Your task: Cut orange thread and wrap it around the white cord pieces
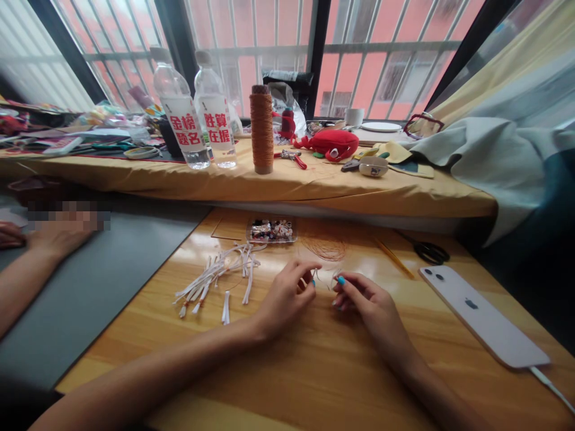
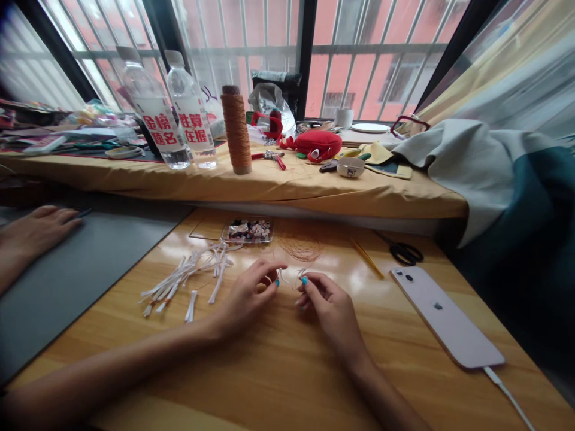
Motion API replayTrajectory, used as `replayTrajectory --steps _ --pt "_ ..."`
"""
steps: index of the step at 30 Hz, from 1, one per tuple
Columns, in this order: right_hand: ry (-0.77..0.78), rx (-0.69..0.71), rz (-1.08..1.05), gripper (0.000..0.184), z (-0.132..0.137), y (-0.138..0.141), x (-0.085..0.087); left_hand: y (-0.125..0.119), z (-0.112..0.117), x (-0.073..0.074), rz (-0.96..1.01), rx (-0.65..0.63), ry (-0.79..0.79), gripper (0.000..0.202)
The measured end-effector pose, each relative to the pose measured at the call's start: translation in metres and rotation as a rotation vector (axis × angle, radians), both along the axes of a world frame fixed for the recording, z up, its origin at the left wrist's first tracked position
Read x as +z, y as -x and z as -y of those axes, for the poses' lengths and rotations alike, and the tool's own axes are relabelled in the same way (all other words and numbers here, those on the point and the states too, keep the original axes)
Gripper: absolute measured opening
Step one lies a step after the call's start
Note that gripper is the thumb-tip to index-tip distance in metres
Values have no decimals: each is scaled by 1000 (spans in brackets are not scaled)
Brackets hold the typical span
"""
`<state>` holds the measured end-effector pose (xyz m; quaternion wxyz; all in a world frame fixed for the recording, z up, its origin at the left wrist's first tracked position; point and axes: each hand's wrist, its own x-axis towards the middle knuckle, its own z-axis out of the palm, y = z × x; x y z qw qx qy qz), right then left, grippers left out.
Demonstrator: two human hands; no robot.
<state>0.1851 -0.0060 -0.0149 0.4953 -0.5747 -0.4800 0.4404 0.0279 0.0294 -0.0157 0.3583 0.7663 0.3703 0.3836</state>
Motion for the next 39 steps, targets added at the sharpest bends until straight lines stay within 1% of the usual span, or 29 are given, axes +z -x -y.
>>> replayTrajectory --steps 4,6,7,10,12,14,16,18,22,24,25,27,29,31,32,35,37,39 --pt "0 -146 -75 25 -9 -17 5 9 -16 3 -99 42 -43 21" --pt "20 -173 -138 23 -13 -26 8 18 -27 7 -188 3 -46 20" --pt "44 -171 -184 21 -14 -31 8 22 -33 10 -235 -47 -41 19" --pt "127 -112 -355 17 -16 -38 10 36 -46 18 -372 -270 -5 18" --pt "139 -73 -471 16 -16 -39 10 42 -49 24 -426 -381 38 17" --pt "108 -63 -569 16 -15 -38 11 44 -49 28 -432 -451 144 18" --pt "51 -71 -635 15 -15 -38 12 41 -42 32 -406 -487 291 18" --pt "-4 -88 -674 14 -16 -39 13 34 -31 33 -372 -478 419 23" --pt "-45 -161 -732 17 -16 -42 16 18 -5 27 -323 -316 564 42" --pt "-40 -166 -712 18 -15 -43 15 12 4 22 -278 -287 616 45" --pt "-36 -159 -687 18 -15 -43 14 10 6 19 -233 -295 638 44" --pt "-24 -150 -635 20 -16 -45 12 8 7 16 -111 -326 689 34" --pt "-10 -158 -605 22 -16 -46 11 7 7 12 -6 -344 778 24" --pt "24 -140 -587 24 -15 -48 13 6 7 9 18 -341 873 20" --pt "50 -113 -578 24 -14 -49 16 6 7 8 2 -337 895 19" --pt "103 -19 -563 17 -9 -55 28 6 8 5 -103 -342 856 17" --pt "66 -23 -563 11 -6 -60 37 8 6 7 -167 -327 789 23" --pt "16 -58 -551 10 -5 -62 43 13 -1 16 -193 -270 703 31"
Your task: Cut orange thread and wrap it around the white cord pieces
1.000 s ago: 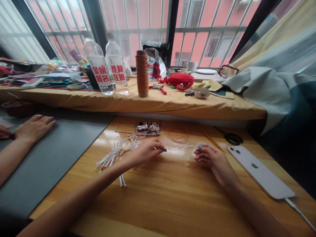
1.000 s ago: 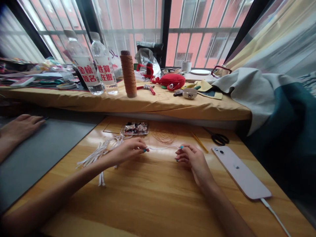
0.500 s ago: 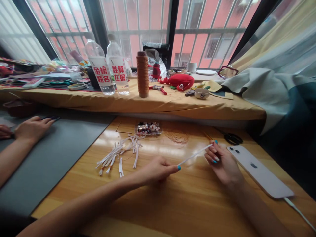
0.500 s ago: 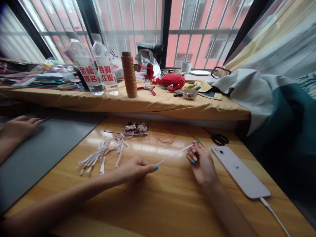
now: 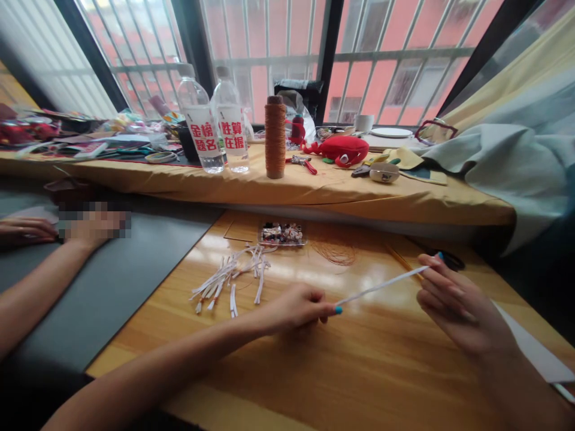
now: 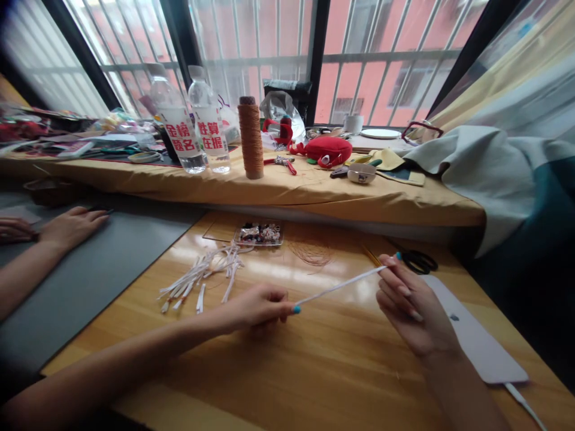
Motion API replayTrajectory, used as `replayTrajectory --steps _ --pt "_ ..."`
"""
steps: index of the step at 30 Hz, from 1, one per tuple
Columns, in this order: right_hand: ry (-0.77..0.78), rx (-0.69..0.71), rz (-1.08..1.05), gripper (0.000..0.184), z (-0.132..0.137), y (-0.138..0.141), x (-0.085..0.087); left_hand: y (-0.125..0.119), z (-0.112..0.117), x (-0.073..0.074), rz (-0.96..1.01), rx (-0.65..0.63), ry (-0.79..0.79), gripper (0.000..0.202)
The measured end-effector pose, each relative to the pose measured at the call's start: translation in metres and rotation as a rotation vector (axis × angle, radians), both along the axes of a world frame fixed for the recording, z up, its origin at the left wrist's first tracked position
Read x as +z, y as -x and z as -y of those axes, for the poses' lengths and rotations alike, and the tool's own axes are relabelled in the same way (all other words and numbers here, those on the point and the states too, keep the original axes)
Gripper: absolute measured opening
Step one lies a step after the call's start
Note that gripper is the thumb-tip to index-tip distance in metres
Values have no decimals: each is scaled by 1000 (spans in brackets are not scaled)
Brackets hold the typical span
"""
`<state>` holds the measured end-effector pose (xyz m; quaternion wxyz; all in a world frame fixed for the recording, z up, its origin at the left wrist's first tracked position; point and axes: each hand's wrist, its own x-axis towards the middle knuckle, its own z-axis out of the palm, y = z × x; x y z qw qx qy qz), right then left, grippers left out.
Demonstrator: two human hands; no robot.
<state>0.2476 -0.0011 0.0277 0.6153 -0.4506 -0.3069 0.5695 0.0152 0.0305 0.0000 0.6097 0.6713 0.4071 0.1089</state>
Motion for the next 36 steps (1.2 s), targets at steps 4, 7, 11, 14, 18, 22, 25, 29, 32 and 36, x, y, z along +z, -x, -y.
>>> replayTrajectory --steps 4,7,11,14,18,22,25,29,32,36 --pt "-6 -8 31 17 -2 9 0 18 -22 28 42 101 -216 39" --pt "41 40 67 25 -5 19 -8 36 -40 41 94 51 -204 34" --pt "120 104 268 28 -11 20 -28 62 -65 37 135 24 -195 23" --pt "173 158 371 31 -16 18 -44 74 -77 32 125 -36 -233 21" --pt "180 108 419 37 -16 22 -49 78 -77 34 67 -138 -247 20" --pt "135 42 391 39 -13 23 -44 79 -74 36 29 -182 -325 20" --pt "108 58 403 37 -13 20 -40 81 -76 34 45 -158 -360 23" --pt "109 207 442 49 -15 17 -38 81 -80 31 86 -58 -409 29" --pt "114 266 498 52 -15 18 -37 80 -82 29 106 35 -435 28" --pt "118 336 593 54 -14 18 -38 78 -84 26 197 153 -442 27"
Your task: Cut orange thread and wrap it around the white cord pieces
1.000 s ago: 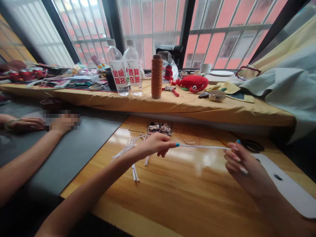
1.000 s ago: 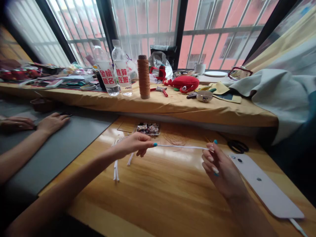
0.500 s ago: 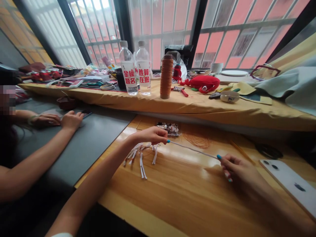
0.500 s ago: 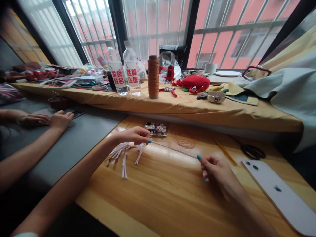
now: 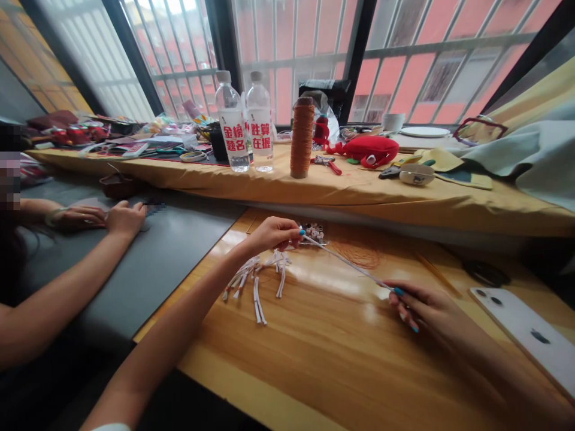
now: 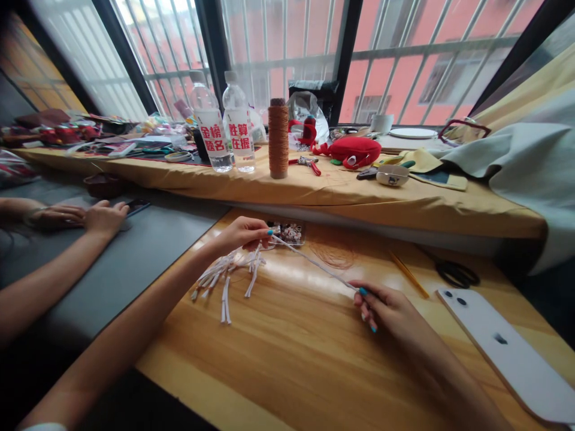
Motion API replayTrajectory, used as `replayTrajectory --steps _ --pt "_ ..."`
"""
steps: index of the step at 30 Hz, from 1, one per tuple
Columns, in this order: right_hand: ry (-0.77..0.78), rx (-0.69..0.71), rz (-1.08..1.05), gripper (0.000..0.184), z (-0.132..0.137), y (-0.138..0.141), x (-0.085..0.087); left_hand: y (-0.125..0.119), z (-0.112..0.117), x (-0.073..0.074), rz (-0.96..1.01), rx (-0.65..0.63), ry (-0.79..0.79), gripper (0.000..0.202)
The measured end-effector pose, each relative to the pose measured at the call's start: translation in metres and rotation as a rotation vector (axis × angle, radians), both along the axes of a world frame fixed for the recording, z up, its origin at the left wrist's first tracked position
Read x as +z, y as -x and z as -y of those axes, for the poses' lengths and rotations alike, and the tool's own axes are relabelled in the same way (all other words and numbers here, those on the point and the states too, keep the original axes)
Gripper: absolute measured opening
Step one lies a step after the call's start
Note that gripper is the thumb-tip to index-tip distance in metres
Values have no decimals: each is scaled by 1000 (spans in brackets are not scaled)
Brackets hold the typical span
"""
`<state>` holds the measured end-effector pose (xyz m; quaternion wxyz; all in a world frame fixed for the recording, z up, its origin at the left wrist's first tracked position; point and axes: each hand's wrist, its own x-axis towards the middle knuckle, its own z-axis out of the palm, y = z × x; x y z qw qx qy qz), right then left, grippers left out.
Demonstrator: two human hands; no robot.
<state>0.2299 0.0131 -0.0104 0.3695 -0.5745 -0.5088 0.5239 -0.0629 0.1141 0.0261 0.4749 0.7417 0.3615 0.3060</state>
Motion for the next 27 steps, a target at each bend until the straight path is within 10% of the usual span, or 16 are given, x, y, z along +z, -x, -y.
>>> replayTrajectory --steps 7,19,27 --pt "113 182 131 37 4 5 4 -1 -5 -5 70 97 -143 22" --pt "284 -56 -233 19 8 6 11 3 -4 3 53 344 -455 29" --pt "192 -69 -170 28 5 -1 7 0 -7 -3 138 214 -274 20"
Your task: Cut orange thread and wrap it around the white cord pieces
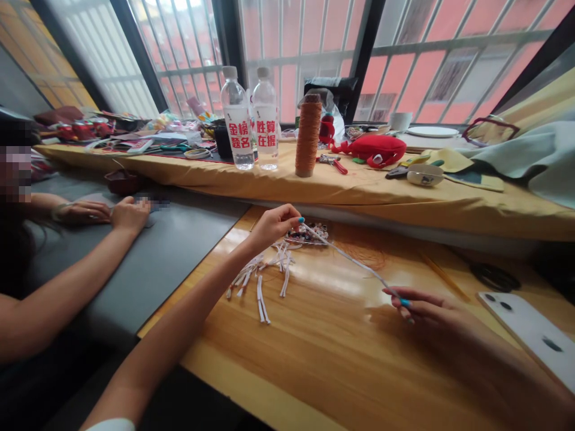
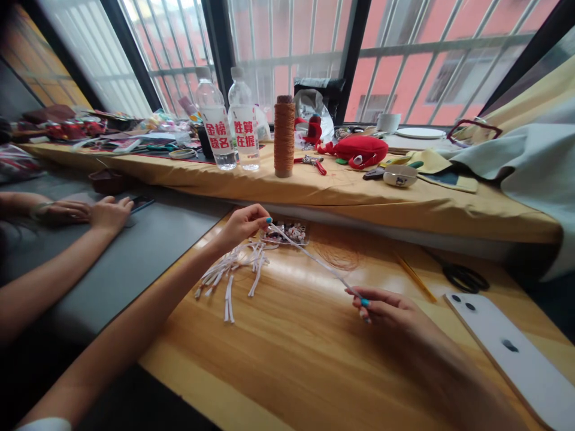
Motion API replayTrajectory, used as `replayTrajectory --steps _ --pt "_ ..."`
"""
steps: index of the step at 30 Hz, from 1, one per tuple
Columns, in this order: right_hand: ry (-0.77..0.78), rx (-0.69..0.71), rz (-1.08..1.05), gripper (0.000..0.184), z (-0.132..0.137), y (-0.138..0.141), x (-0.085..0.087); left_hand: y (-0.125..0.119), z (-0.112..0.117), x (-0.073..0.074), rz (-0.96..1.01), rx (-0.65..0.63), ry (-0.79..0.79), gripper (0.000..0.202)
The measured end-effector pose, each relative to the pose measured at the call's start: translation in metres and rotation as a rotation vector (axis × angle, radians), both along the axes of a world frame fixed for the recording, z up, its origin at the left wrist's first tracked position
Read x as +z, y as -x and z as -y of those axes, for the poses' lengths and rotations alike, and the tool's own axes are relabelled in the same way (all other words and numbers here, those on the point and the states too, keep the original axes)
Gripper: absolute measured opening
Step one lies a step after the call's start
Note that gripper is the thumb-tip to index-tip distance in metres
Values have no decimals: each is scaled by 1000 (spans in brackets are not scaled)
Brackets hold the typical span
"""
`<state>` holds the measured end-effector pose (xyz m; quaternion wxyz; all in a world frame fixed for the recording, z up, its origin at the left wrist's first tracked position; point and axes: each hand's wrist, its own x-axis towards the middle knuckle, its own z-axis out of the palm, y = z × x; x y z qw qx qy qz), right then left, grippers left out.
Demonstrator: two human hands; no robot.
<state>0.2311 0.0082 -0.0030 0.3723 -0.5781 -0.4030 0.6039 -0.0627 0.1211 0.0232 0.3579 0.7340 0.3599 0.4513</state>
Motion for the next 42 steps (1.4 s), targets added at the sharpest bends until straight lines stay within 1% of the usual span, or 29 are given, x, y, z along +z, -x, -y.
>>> replayTrajectory --steps 2,4,9,11,13,16,19,22,24,29,34,37,39,42 --pt "-9 -13 37 27 0 4 -2 -1 1 -1 -55 13 -17 19" --pt "-5 10 58 26 1 10 -4 -3 3 -1 -112 20 -33 18" --pt "37 109 48 34 3 18 -9 -7 11 3 -205 -14 -23 17" --pt "45 154 73 36 2 16 -10 -6 10 3 -215 2 -55 17" --pt "42 212 91 36 1 15 -11 -4 8 2 -217 45 -101 17" --pt "30 264 83 34 0 14 -9 -1 3 0 -266 99 -154 17" --pt "55 259 44 29 1 14 -4 1 1 -2 -382 118 -218 15" --pt "141 285 -20 27 5 13 1 3 0 -2 -474 120 -304 13" --pt "203 298 -59 25 9 12 3 4 0 -3 -500 106 -338 13" --pt "296 333 -178 21 12 7 7 6 -1 -2 -498 86 -349 13" --pt "312 373 -221 26 10 4 11 9 -4 -2 -460 88 -315 13" --pt "297 379 -225 26 9 3 10 7 -5 -3 -401 85 -298 13" --pt "288 389 -210 26 9 3 8 6 -4 -2 -353 55 -269 14" --pt "255 419 -207 23 10 -1 4 12 -4 3 -210 23 -174 16"
